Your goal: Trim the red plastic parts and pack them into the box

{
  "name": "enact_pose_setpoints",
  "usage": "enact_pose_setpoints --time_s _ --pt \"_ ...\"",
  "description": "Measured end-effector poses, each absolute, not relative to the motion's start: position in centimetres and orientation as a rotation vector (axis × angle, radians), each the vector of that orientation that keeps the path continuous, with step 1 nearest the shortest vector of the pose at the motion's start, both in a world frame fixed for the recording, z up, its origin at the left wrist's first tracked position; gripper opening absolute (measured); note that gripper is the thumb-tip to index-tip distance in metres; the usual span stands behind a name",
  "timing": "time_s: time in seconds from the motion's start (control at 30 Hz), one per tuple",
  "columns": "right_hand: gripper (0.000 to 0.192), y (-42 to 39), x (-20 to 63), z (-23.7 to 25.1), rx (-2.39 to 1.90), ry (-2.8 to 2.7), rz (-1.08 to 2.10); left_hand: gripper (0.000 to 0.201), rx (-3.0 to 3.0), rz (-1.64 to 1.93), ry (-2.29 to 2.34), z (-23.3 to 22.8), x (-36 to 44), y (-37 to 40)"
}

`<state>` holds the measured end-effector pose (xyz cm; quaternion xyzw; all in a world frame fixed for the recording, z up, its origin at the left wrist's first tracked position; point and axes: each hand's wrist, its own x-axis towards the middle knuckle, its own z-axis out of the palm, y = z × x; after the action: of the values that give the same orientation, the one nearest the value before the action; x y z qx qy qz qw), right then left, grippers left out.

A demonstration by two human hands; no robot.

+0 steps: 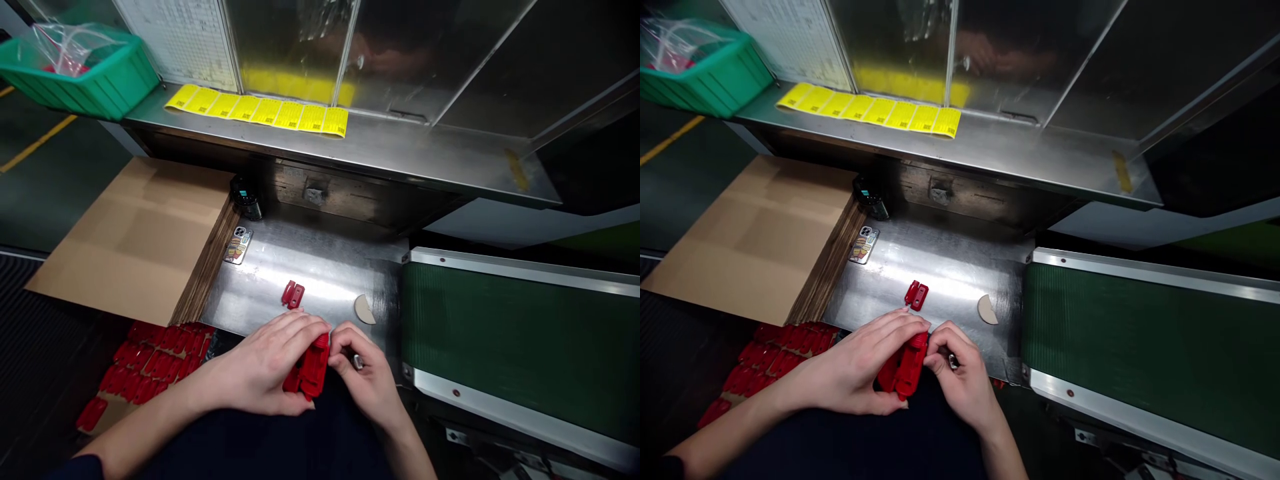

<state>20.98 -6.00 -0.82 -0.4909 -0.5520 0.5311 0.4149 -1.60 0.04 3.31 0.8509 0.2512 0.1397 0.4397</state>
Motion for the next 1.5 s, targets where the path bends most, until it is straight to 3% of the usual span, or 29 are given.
enact_pose_setpoints --time_s 0.2,0.4,0.6,0.8,1.17,1.5 --pt "0.024 -6.2 21.4 -2.2 -1.427 -1.113 1.186 0.091 2.091 0.360 0.638 3.2 -1.6 -0.2" --pt "0.043 -6.1 21.9 -2.5 -1.555 -1.000 1.209 0.105 1.853 0.508 0.710 1.8 -2.0 -1.2" --pt "0.041 -6.5 21.1 -1.0 -1.474 -0.990 1.417 0.106 1.258 0.586 0.529 -0.7 -3.3 -1.4" --pt "0.037 -7.9 20.8 1.5 -1.516 -1.197 1.592 0.123 1.086 0.571 0.448 -3.0 -4.2 -1.8" --pt "0.033 -7.8 19.4 2.5 -1.526 -1.314 1.577 0.103 0.879 0.674 0.299 -5.4 -4.6 -2.6" --pt "0.036 -7.1 19.2 2.2 -1.588 -1.304 1.518 0.104 0.715 0.657 0.285 -4.9 -4.5 -2.0"
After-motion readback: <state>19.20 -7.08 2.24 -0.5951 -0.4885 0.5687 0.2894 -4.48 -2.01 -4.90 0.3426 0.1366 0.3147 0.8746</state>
